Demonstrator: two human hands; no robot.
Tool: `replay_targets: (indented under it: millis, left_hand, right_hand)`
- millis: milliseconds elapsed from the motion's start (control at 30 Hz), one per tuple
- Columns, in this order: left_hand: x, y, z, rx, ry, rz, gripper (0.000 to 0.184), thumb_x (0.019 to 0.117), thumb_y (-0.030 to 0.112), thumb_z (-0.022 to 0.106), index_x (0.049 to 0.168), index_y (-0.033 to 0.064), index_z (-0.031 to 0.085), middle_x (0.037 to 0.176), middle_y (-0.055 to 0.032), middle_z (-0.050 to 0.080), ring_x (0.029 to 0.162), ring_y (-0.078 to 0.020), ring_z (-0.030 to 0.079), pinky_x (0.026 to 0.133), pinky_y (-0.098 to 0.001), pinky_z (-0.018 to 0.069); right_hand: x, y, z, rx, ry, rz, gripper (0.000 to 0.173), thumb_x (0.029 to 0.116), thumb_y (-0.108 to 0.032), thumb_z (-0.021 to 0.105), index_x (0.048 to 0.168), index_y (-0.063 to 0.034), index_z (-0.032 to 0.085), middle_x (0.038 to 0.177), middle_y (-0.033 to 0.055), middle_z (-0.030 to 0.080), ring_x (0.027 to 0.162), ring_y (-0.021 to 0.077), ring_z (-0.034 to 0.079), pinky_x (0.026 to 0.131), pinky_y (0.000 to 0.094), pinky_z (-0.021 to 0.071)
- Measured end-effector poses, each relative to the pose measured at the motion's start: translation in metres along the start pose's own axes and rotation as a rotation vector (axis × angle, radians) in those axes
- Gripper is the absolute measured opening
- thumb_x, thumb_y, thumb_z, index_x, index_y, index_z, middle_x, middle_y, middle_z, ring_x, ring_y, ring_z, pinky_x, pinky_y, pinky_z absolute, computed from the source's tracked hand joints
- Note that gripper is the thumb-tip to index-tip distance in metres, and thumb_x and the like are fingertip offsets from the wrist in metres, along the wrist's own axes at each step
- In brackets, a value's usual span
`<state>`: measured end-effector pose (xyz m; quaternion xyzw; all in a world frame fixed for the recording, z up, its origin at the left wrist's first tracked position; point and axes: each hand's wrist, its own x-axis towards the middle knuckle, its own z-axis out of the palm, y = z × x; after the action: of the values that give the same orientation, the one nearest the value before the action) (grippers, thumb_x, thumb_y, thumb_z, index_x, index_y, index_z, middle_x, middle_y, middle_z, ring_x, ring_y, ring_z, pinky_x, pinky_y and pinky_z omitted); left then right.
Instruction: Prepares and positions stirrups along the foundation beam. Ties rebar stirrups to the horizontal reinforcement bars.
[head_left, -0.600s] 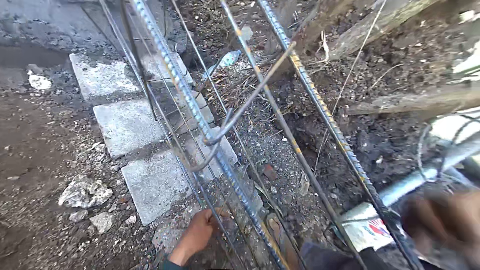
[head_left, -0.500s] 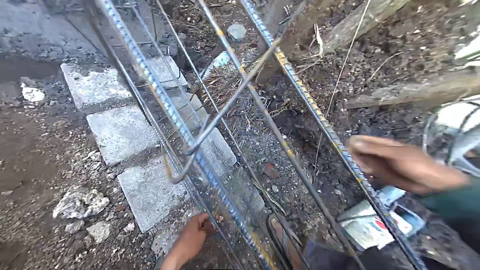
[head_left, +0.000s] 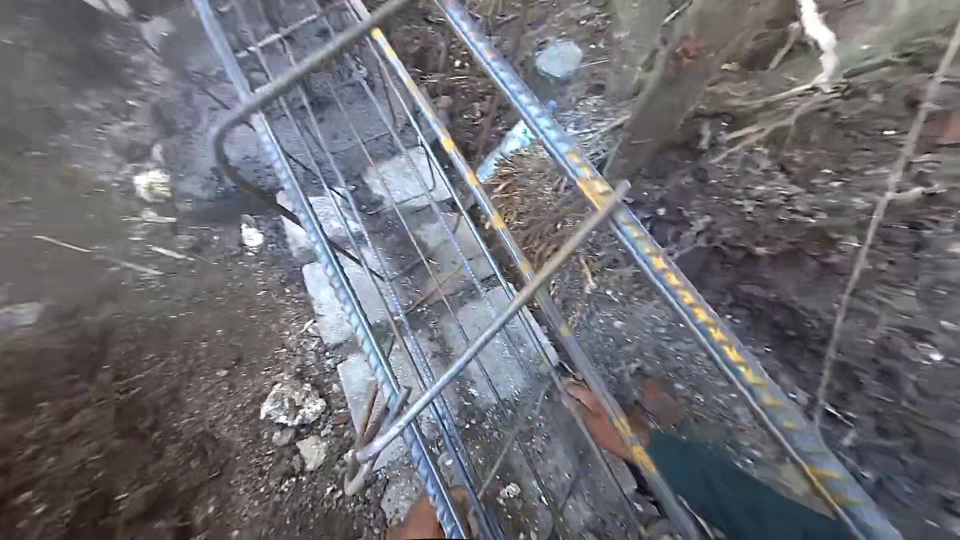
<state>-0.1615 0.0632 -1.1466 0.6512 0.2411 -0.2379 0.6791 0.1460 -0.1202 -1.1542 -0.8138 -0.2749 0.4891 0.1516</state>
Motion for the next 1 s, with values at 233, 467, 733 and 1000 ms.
replay_targets:
  millis: [233,467,733,1000]
  left_hand:
    - [-0.022,0.019,0.051,-0.198,0.29,-0.089,0.028,0.1008,0.01,0.052,0.12,-0.0029,0.068,0.086,-0.0082,0.068,0.073,-0.0131,0.06,0.073,-0.0368,0.0524]
    - [-0.037,0.054,0.075,-0.178,0.282,-0.163,0.032,0.1031,0.011,0.052,0.131,0.0043,0.067,0.116,-0.0123,0.072,0.102,-0.0186,0.069,0.095,-0.0406,0.0549]
    - [-0.038,0.07,0.088,0.04,0.347,-0.296,0.032,0.1056,0.019,0.049,0.126,0.0049,0.07,0.12,-0.0148,0.071,0.114,-0.0264,0.067,0.105,-0.0459,0.0498]
    - [-0.05,0.07,0.102,0.085,0.32,-0.559,0.036,0.1058,0.035,0.05,0.12,0.0105,0.072,0.113,-0.0135,0.072,0.108,-0.0288,0.068,0.099,-0.0541,0.0509]
  right_hand:
    - [0.0,0.05,0.018,0.11,0.056,0.061,0.041,0.1092,-0.021,0.045,0.144,-0.0002,0.055,0.138,0.0242,0.061,0.129,0.0322,0.059,0.113,0.0466,0.0449]
    - [-0.048,0.001,-0.012,0.099,0.036,0.117,0.042,0.1111,-0.021,0.044,0.146,0.0007,0.052,0.14,0.0248,0.059,0.13,0.0357,0.059,0.113,0.0537,0.0437]
    - [-0.038,-0.015,-0.028,-0.132,-0.109,0.339,0.043,0.107,-0.024,0.056,0.141,0.0034,0.056,0.134,0.0282,0.062,0.128,0.0411,0.059,0.111,0.0572,0.0428]
    - [-0.05,0.007,-0.033,-0.201,-0.197,0.35,0.047,0.1082,-0.027,0.053,0.148,-0.002,0.051,0.14,0.0274,0.059,0.134,0.0414,0.055,0.115,0.0585,0.0388]
